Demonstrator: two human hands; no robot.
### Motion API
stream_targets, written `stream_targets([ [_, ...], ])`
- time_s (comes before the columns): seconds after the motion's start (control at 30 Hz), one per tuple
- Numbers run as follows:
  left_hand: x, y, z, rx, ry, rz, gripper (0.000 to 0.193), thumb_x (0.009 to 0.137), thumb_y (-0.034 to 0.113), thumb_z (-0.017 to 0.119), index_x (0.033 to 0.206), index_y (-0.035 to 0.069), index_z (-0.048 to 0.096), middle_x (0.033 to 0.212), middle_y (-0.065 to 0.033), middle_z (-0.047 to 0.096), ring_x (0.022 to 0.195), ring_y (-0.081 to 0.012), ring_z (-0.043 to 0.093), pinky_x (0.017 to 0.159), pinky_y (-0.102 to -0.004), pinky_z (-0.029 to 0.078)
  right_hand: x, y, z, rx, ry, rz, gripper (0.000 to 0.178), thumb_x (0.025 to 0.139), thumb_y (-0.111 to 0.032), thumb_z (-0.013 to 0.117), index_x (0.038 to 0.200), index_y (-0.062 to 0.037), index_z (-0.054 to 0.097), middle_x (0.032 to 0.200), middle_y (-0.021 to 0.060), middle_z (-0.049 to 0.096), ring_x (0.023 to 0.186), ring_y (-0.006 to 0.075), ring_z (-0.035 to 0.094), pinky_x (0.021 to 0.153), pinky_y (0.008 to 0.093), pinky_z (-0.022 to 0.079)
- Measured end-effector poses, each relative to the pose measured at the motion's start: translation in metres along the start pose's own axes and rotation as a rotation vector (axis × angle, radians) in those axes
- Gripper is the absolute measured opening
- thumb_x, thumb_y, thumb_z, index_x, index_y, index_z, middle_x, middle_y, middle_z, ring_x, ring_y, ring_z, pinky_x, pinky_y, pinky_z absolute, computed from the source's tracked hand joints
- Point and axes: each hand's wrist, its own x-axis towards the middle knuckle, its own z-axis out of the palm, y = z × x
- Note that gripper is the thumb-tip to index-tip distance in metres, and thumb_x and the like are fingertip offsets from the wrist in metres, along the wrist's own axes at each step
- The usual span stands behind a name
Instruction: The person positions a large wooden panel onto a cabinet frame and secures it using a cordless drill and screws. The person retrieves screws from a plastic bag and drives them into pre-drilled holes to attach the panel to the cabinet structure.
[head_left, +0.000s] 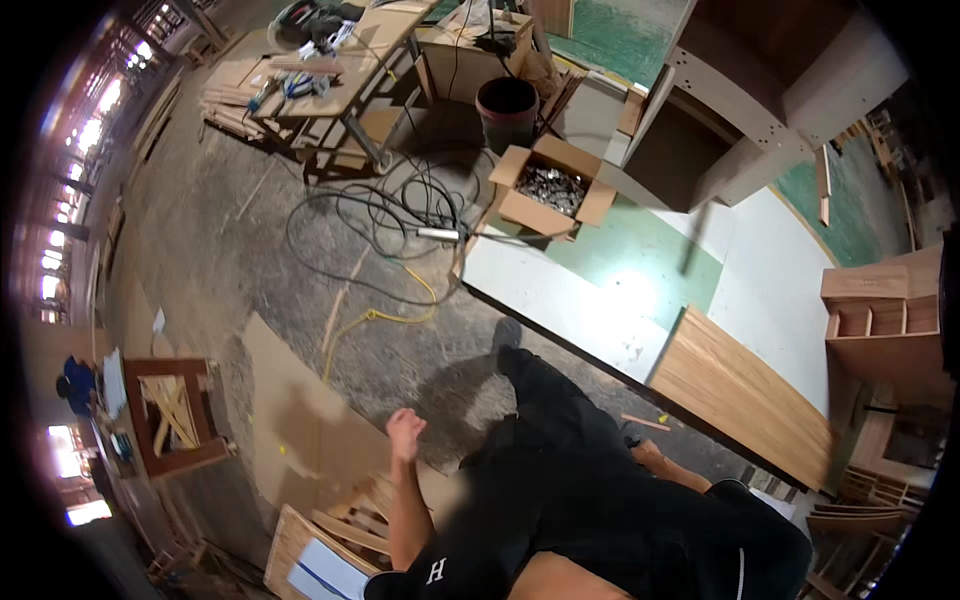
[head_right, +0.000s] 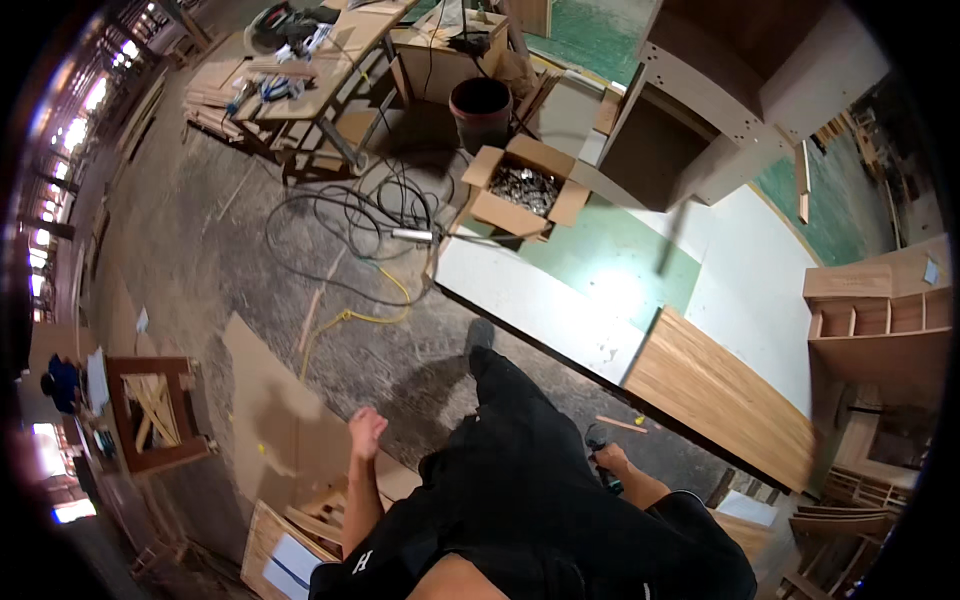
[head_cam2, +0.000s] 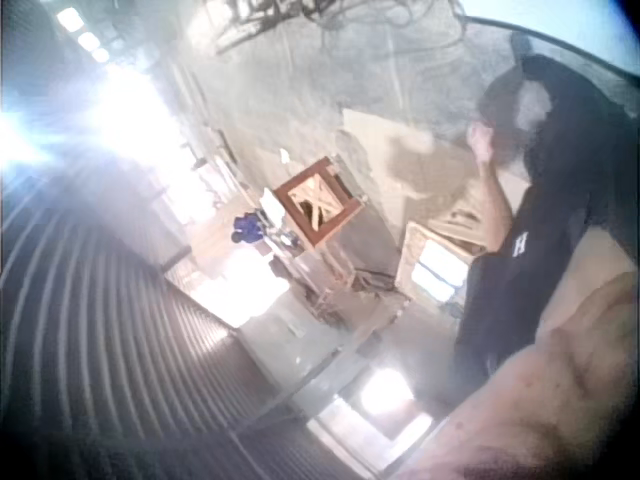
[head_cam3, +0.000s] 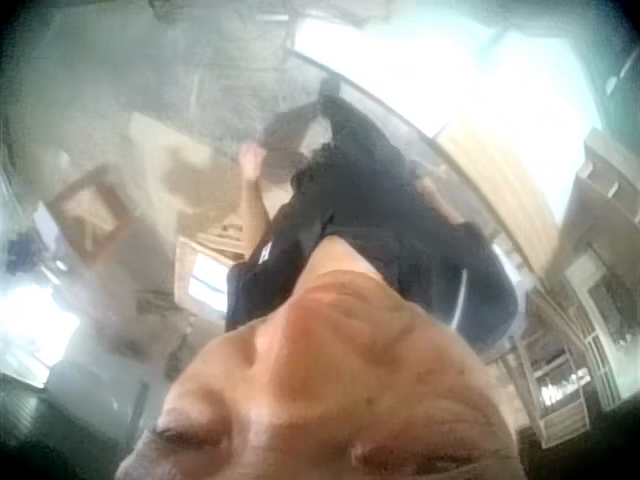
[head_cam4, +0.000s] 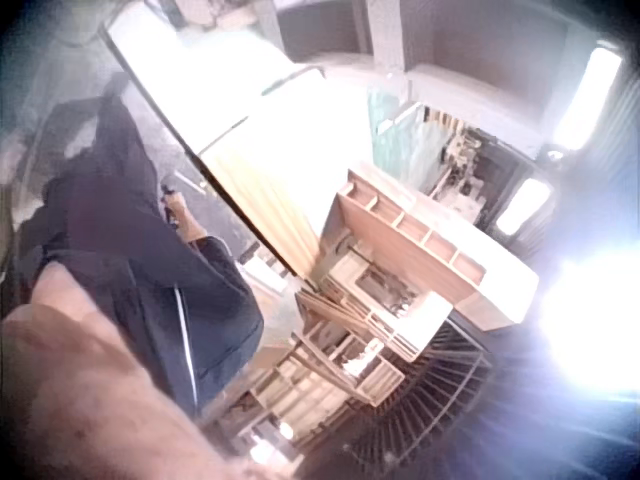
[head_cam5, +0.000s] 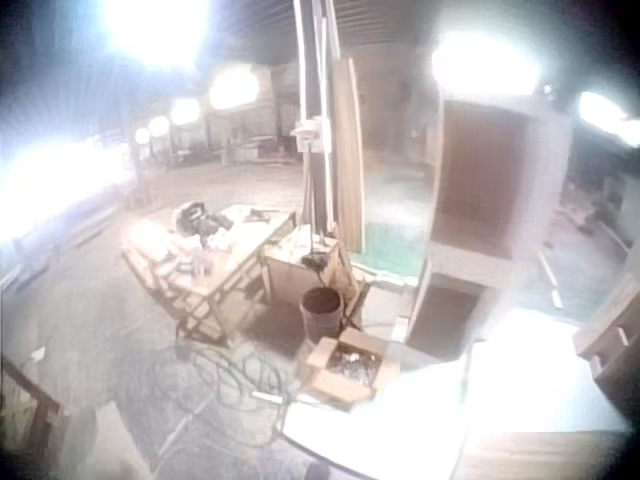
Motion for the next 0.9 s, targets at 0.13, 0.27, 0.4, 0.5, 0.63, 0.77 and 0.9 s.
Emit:
stream_targets([
  [0.13, 0.057, 0.023, -0.001, 0.342, 0.201, -0.293, 0.008, 0.085, 0.005, 0.055, 0.09, 0.001, 0.059, 0.066, -0.0033, 0.052, 0.055, -0.0148, 0.052, 0.056, -0.0338, 0.051, 0.057, -0.087, -0.071, -0.197, 0.104, -0.098, 0.027, 0.079, -0.03, 0.064, 0.08, -0.0028, 0.068, 0.077, 0.0122, 0.068, 0.068, 0.0258, 0.065, 0.062, 0.0377, 0.051],
  [0.27, 0.132, 0.07, 0.04, 0.372, 0.327, -0.45, 0.011, 0.084, 0.006, 0.053, 0.091, 0.002, 0.06, 0.076, -0.0089, 0.055, 0.065, -0.0189, 0.055, 0.061, -0.0371, 0.054, 0.05, -0.208, -0.232, 0.633, 0.128, 0.104, 0.027, 0.075, -0.03, 0.066, 0.078, -0.0032, 0.067, 0.066, 0.0125, 0.065, 0.065, 0.0282, 0.065, 0.062, 0.0387, 0.05],
  [0.4, 0.255, 0.134, 0.099, 0.508, 0.242, -0.469, 0.01, 0.084, 0.008, 0.052, 0.089, 0.003, 0.06, 0.084, -0.0118, 0.054, 0.074, -0.0214, 0.056, 0.064, -0.04, 0.055, 0.101, -0.269, -0.313, 0.674, 0.334, 0.212, 0.034, 0.071, -0.035, 0.068, 0.08, -0.0018, 0.067, 0.07, 0.0147, 0.067, 0.071, 0.0305, 0.066, 0.066, 0.0398, 0.051],
  [0.5, 0.398, 0.182, 0.106, 0.977, -0.087, -0.023, 0.006, 0.083, 0.006, 0.053, 0.081, 0.006, 0.058, 0.074, -0.0055, 0.052, 0.068, -0.0189, 0.054, 0.055, -0.0356, 0.05, 0.147, -0.327, -0.365, 0.621, 0.401, 0.223, 0.039, 0.07, -0.034, 0.07, 0.088, -0.0001, 0.067, 0.075, 0.0153, 0.068, 0.074, 0.0299, 0.067, 0.067, 0.038, 0.051],
  [0.63, 0.594, 0.305, 0.316, 0.562, -0.031, -0.083, 0.018, 0.085, 0.008, 0.054, 0.067, 0.008, 0.054, 0.06, 0.0011, 0.047, 0.05, -0.0114, 0.046, 0.047, -0.027, 0.041, 0.185, -0.41, -0.444, 0.546, 0.449, 0.37, 0.044, 0.071, -0.036, 0.07, 0.09, 0.0028, 0.066, 0.082, 0.0227, 0.067, 0.083, 0.037, 0.065, 0.071, 0.042, 0.05],
  [0.77, 0.835, 0.408, 0.511, 0.789, -0.252, 0.341, 0.031, 0.089, 0.021, 0.058, 0.064, 0.005, 0.048, 0.059, -0.0013, 0.048, 0.053, -0.0109, 0.051, 0.047, -0.0272, 0.044, 0.264, -0.483, -0.505, 0.527, 0.357, 0.528, 0.051, 0.071, -0.042, 0.069, 0.091, 0.0051, 0.064, 0.086, 0.0283, 0.064, 0.089, 0.0411, 0.063, 0.073, 0.0454, 0.049],
  [0.9, 1.021, 0.462, 0.697, 0.56, -0.325, 0.027, 0.03, 0.093, 0.029, 0.054, 0.071, 0.008, 0.047, 0.061, 0.0022, 0.04, 0.051, -0.0108, 0.043, 0.052, -0.029, 0.049, 0.287, -0.547, -0.566, 0.542, 0.109, 0.609, 0.06, 0.067, -0.048, 0.07, 0.095, 0.0048, 0.064, 0.091, 0.0265, 0.065, 0.092, 0.0389, 0.063, 0.076, 0.0452, 0.05],
])
